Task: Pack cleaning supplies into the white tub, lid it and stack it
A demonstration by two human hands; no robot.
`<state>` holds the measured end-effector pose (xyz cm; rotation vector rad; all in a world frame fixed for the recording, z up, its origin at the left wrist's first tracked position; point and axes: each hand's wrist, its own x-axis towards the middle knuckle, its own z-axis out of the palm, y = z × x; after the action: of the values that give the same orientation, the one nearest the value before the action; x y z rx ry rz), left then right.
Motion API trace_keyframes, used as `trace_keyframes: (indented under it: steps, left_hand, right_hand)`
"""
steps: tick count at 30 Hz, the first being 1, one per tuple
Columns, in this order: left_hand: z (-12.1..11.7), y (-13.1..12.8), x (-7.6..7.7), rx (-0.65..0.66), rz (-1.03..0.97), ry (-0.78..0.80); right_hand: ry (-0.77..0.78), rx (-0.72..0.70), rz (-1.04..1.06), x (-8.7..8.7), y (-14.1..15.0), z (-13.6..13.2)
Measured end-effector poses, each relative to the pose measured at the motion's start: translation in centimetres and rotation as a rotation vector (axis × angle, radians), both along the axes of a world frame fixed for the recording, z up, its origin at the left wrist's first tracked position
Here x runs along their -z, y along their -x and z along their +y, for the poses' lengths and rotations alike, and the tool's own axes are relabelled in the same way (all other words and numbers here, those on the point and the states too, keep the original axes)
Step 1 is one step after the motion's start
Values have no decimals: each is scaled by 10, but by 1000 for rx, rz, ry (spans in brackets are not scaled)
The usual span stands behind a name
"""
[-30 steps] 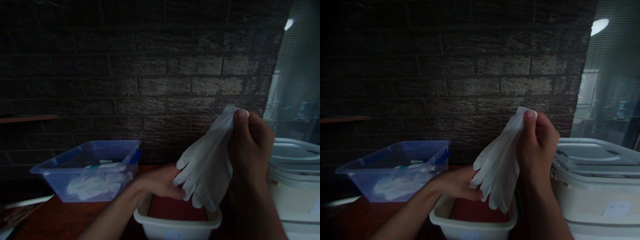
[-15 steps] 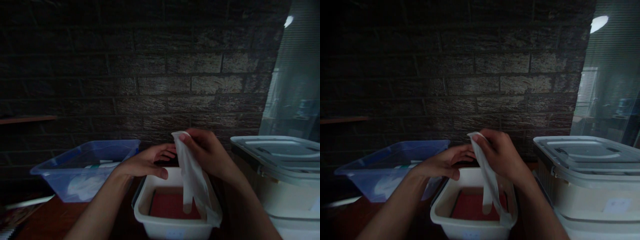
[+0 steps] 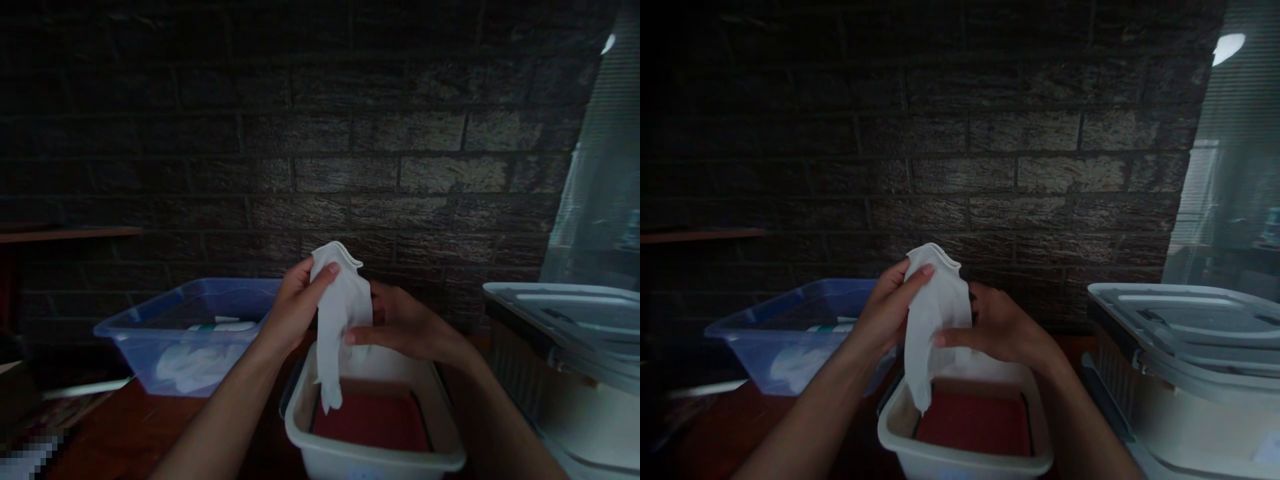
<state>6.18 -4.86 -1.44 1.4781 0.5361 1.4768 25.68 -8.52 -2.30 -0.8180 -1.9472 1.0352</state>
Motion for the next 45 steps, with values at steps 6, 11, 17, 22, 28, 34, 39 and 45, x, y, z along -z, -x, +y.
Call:
trace_keyframes:
  steps: [6,11,17,22,28,34,39,45]
  left_hand:
    - [-7,-3,-7,-79,-256,73]
    - [2,2,-11,-183,-429,62]
    - [23,24,-17,-257,-566,35]
    - [32,31,-16,-278,-605,31]
    - [33,34,-17,-298,-601,21]
    - [34,42,-20,-328,-593,5]
    - [30,33,-15,-301,-469,-13]
    - [-1,6,-2,-86,-90,-44]
  right_hand:
    - [84,-44,-232,4,-12,6]
    - [152,-115,-158,8,-15,4]
    - [258,-112,-29,3,-5,0]
    - [244,-185,-42,2,-4,-6]
    - [315,-252,-102,6,-7,-9]
    - [270,-146,-319,-2,-1,-20]
    - [-91,134,-606,-3,-14,-26]
    - [-218,518,-125,5,-14,-8]
